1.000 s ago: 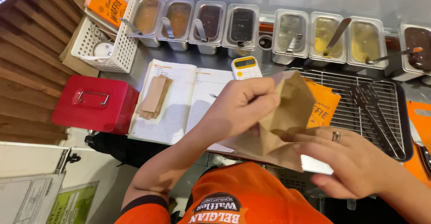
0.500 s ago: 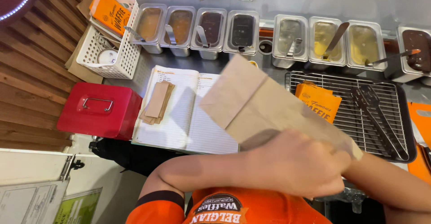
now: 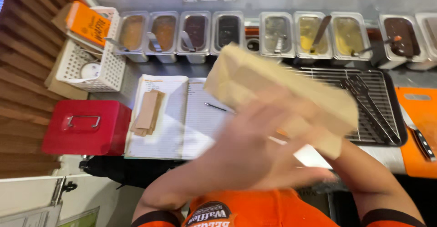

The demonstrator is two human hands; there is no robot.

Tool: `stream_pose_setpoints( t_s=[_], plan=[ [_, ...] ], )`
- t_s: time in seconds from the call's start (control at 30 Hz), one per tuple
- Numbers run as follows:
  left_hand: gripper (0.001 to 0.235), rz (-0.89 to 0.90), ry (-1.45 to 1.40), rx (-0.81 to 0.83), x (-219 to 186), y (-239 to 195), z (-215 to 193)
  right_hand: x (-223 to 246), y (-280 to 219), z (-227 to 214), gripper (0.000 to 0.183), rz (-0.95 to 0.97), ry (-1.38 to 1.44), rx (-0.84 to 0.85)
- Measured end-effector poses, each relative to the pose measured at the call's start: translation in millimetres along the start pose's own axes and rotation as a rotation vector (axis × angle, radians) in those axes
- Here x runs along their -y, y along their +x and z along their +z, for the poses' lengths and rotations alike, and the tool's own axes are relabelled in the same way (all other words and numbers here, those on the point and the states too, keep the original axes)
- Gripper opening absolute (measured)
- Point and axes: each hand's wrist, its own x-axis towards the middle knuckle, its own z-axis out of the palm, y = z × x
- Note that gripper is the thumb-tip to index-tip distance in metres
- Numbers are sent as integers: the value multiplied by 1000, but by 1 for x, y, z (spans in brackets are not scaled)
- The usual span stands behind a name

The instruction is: The person spreads chocolate sauce on a waffle using a knife, then places sliced bananas on top. They fold the waffle, wrap it in an orange paper sleeve, and place it into a brown paper bag. Finally, they write on a notebook.

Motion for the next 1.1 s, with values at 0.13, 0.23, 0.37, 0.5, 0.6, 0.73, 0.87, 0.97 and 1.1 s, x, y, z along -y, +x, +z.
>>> stream_pose_setpoints(
  t_s=[0.13, 0.23, 0.37, 0.5, 0.6, 0.73, 0.87, 0.97, 1.1],
  plan=[
    [89, -310, -82, -37, 56, -25, -46, -18, -36, -2, 45, 104, -44, -98],
    [110, -556, -644, 63, 86, -50, -16, -32, -68, 2, 45, 191, -69, -156],
    [101, -940, -752, 209, 114, -95, 18, -46, -102, 8, 45, 257, -64, -143],
    [76, -1172, -783, 140, 142, -132, 30, -52, -112, 12, 46, 208, -20, -18],
    [66, -1335, -854, -80, 160, -155, 7, -39, -120, -10, 46, 282, 119, 81],
    [58, -1248, -387, 75, 195, -162, 3, -20, -153, -68, 32, 731, 216, -389],
    [48, -1023, 283, 22, 198, -129, 22, -67, -159, -88, 42, 698, -366, -719],
    [36, -1087, -3, 31, 177, -95, 94, -103, -148, -91, 54, 718, -536, -741],
    [73, -900, -430, 264, 171, -62, 236, -114, -128, -84, 55, 818, -455, -747]
  ],
)
